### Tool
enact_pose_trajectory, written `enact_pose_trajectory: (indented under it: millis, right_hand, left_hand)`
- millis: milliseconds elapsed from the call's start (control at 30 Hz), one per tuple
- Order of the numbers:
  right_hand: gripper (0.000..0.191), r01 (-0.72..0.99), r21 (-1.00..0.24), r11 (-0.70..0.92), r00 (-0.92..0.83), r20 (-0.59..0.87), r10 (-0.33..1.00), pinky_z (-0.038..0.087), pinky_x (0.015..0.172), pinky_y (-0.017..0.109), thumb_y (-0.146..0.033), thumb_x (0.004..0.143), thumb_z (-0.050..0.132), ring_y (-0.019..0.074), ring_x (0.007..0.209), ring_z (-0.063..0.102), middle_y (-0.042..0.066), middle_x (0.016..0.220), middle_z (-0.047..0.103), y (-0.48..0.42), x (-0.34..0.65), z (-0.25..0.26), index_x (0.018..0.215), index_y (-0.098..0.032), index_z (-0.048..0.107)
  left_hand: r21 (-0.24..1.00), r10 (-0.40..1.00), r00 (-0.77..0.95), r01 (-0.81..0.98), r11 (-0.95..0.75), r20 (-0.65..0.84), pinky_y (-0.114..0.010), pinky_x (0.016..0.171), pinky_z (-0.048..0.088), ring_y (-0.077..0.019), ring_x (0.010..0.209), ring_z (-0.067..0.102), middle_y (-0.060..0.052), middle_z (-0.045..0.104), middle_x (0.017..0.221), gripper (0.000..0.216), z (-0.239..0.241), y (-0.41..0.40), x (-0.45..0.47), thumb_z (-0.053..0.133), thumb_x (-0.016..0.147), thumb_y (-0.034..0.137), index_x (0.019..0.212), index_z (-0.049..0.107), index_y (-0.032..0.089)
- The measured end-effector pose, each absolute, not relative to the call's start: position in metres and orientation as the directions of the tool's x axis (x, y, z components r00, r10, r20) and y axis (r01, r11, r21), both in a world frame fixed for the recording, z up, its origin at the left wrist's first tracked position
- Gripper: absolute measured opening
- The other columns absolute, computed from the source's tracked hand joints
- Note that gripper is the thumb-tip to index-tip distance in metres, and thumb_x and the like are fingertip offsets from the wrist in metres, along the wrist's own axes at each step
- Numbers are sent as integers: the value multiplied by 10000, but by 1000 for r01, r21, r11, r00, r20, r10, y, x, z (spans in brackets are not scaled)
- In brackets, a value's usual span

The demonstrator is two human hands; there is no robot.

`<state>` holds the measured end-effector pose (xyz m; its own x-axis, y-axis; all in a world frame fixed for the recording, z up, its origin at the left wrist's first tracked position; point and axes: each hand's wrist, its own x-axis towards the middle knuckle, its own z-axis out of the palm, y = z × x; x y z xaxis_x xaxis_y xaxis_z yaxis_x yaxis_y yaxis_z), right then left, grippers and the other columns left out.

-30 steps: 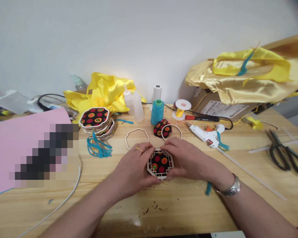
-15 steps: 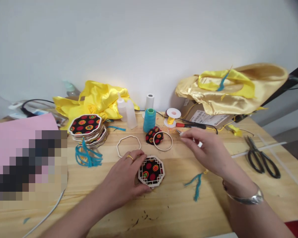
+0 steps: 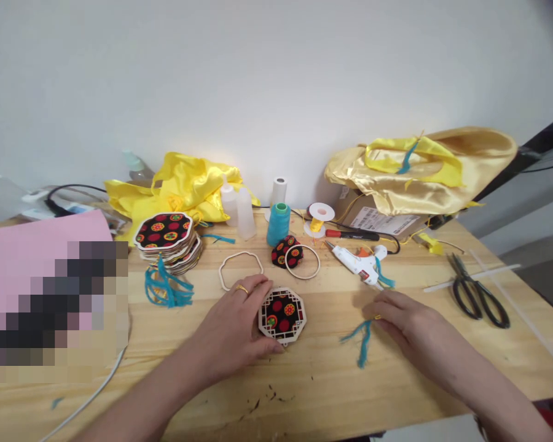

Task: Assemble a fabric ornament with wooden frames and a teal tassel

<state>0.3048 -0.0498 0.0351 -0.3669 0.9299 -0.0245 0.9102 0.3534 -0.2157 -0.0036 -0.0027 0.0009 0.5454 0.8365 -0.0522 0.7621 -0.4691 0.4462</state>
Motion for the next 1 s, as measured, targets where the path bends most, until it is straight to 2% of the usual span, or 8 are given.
enact_pose_trajectory:
  millis: [167,333,500,600,700,767,867,1000]
  right_hand:
    - [342,921,-34,388,-389,-47,920,535,745,350,-1,785,432,221,876,634,81,986,630,-54,299,19,999,-204,608]
    - [221,872,-195,449,-459,-3,889,497,761,337,-32,849,437,189,880,578,62,972,593,-51,276,29,922,-190,575]
    - [220,696,-306,649,-652,107,750,415,823,347,-17,844,454,180,934,494,30,985,583,-40,226,44,927,-199,547]
    - [160,648,-252,718,-715,122,688,401,779,346,-34,830,475,185,857,474,46,896,583,-26,200,47,889,-166,544]
    - [137,608,-249,754,-744,150,651,391,722,333,-49,833,462,178,783,456,49,830,573,-12,189,46,834,-160,543]
    - [139,605,-335,722,-700,208,683,395,712,323,-69,849,451,174,782,469,49,832,578,-4,188,42,841,-165,551]
    - [172,606,-594,530,-486,251,837,430,734,309,-111,888,411,165,821,531,64,876,613,6,193,33,892,-161,576]
    - [230,447,-856,259,-322,116,940,473,730,281,-233,924,406,142,807,595,50,893,658,11,198,21,1006,-166,610]
  left_hand:
    - [526,867,494,720,-453,70,-457,1014,392,-288,1215,451,-174,465,1333,575,0,-2,-5,566,805,458,1260,508,111]
    - [742,905,381,549,-385,188,-367,942,445,-211,1066,572,-110,620,1145,306,6,-3,-5,473,883,307,1094,634,157]
    - [969,847,508,247,28,-154,-295,771,502,-178,875,645,-33,713,982,263,19,-8,1,591,811,311,1045,661,212]
    - [969,753,616,80,234,-232,-277,721,496,-172,815,640,-12,716,899,352,21,-10,5,714,686,260,1030,665,206]
    - [947,778,551,73,313,-300,-222,604,459,-126,684,605,0,700,775,212,19,-10,6,697,700,243,903,687,182]
    - [936,816,463,120,330,-347,-180,474,367,-72,511,506,14,668,662,130,18,-8,5,642,759,281,798,682,163]
    - [938,861,373,113,328,-346,-173,424,285,-41,426,398,26,625,588,210,19,-5,3,616,783,327,684,647,145]
    - [937,874,340,93,338,-349,-172,435,284,-39,438,411,27,620,589,216,19,-4,2,626,778,336,683,641,143]
